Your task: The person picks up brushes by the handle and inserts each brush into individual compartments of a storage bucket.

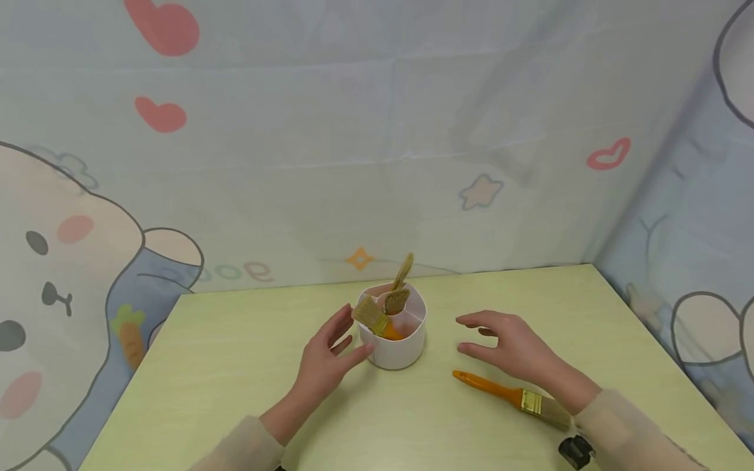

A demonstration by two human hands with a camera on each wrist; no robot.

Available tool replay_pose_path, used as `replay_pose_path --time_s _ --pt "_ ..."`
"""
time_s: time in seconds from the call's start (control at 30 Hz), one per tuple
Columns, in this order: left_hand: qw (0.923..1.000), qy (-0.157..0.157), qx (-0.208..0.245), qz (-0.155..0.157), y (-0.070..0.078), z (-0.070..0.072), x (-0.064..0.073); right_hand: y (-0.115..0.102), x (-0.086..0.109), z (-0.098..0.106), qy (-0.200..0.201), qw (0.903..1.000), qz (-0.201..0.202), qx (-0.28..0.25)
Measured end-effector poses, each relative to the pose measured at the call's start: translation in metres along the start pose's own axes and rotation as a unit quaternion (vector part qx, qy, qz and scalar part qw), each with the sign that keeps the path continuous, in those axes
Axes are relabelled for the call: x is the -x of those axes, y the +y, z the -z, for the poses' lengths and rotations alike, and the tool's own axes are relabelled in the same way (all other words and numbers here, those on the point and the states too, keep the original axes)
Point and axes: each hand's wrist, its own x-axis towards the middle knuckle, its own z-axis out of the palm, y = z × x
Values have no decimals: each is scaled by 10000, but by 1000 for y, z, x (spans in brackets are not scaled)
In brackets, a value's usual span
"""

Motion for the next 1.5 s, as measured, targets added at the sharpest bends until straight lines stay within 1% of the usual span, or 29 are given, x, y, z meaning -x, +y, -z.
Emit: replay_pose_path --time_s 0.1,0.17,0.33,0.57,0.77,0.93,1.0,1.27,1.4,1.5 --pt "9999 68 108 45 2 -4 8 2 4 4 -58 9999 -99 64" --pt "9998 86 193 73 2 -7 10 3 6 6 -98 9998 -118 103" --pt "9988 122 478 6 2 -11 11 5 10 8 -266 9994 -156 163" --pt "9958 132 888 149 31 -9 16 6 18 10 -585 9975 -354 198" --pt "9948 238 992 70 31 -11 10 7 32 10 -946 9936 -586 195" --pt "9949 258 975 96 30 -11 7 4 46 8 -1162 9909 -632 264" --pt "9952 236 946 93 30 -11 6 2 52 7 -1184 9901 -674 339" --pt "9959 82 888 130 31 -9 2 3 74 0 -1204 9878 -534 828" --pt "9961 -5 865 175 29 -7 0 5 84 -3 -1282 9845 -629 1018" --pt "9961 -52 860 208 25 -6 -2 5 90 -6 -1386 9812 -731 1129"
